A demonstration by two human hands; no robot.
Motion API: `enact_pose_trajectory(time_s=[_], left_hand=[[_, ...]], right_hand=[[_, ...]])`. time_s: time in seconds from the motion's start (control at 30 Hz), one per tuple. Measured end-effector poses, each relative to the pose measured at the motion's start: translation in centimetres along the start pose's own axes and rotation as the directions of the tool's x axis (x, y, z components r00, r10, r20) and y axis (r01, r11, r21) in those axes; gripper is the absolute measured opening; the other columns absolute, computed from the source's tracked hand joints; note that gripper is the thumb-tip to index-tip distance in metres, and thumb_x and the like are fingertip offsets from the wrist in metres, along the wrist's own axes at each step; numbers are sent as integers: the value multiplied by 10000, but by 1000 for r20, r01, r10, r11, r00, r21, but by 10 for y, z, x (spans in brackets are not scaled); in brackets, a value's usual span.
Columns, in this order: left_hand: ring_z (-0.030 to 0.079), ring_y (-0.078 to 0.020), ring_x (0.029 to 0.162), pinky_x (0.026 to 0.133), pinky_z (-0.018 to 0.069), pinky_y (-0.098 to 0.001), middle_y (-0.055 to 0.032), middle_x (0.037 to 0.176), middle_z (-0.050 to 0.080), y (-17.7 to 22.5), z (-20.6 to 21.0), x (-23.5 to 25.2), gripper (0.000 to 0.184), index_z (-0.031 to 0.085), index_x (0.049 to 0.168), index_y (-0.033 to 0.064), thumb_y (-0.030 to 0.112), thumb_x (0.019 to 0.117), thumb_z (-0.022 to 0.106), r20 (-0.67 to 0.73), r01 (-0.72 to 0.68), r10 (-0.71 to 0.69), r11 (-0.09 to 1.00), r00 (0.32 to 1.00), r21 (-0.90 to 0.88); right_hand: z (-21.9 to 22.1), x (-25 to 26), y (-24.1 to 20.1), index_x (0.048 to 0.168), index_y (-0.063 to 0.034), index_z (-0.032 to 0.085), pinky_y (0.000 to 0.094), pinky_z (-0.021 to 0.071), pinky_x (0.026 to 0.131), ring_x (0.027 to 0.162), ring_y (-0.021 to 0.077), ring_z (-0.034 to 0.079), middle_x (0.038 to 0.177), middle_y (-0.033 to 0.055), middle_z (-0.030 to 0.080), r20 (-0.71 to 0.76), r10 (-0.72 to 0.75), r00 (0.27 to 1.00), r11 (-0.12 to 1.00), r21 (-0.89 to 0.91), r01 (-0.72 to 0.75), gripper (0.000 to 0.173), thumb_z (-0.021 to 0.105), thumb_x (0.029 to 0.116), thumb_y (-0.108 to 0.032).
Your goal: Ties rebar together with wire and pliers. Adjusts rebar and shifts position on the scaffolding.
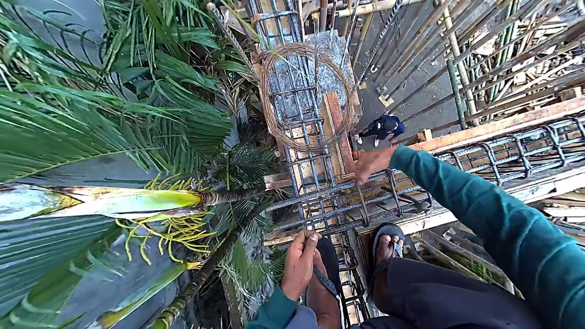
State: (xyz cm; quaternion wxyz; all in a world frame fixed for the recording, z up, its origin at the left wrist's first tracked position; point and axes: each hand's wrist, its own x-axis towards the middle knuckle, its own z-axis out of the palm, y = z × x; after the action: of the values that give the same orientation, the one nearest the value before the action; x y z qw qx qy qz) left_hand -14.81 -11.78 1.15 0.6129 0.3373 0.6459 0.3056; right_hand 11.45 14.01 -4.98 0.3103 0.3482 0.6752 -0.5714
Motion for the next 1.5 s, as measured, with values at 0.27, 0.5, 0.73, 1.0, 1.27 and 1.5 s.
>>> enact_pose_trajectory(time_s=[0.27,0.5,0.73,1.0,1.27,1.5], left_hand=[[449,-3,486,463,402,-166,80,670,540,-4,-4,-5,218,664,1053,52,144,1053,467,-7,-10,10,1000,1000,23],[513,11,611,574,439,-161,75,766,590,-3,-1,-4,226,674,1020,66,163,1050,472,6,-80,80,995,997,51],[514,21,616,579,438,-151,80,787,597,-2,-5,-9,210,667,1031,60,152,1052,478,-4,-74,74,997,997,2],[416,-22,520,517,399,-206,87,659,453,3,-18,-20,312,664,1064,68,218,1093,391,9,-3,4,994,1000,-111],[367,-21,480,489,361,-203,101,594,388,-3,-12,-17,356,658,1032,63,248,1104,362,97,-12,33,978,995,-207],[324,-2,480,464,310,-185,134,603,347,13,-16,-25,323,643,1026,88,219,1095,356,45,-90,116,917,992,-389]], right_hand=[[87,-38,-44,939,-36,712,637,545,714,825,393,697,837,179,694,-490,114,864,970,-131,-203,186,637,976,-202],[114,-35,-94,1200,62,633,650,517,876,1088,486,658,1118,292,679,-381,240,893,914,-220,-340,303,522,1006,-142],[91,-16,-89,1026,3,719,664,544,787,975,446,698,1011,234,714,-373,220,901,906,-265,-331,236,589,1010,-193],[59,-58,-94,949,-21,738,598,505,760,822,327,652,854,165,684,-327,69,942,995,-48,-90,292,604,1010,-273],[62,-85,-217,1540,-142,494,429,510,1083,1307,177,590,1485,56,577,-480,-522,705,849,-214,482,586,545,1037,-440],[77,-78,-179,1210,-69,714,401,584,847,922,154,702,1057,63,733,-461,-165,872,956,142,256,349,548,1058,-336]])
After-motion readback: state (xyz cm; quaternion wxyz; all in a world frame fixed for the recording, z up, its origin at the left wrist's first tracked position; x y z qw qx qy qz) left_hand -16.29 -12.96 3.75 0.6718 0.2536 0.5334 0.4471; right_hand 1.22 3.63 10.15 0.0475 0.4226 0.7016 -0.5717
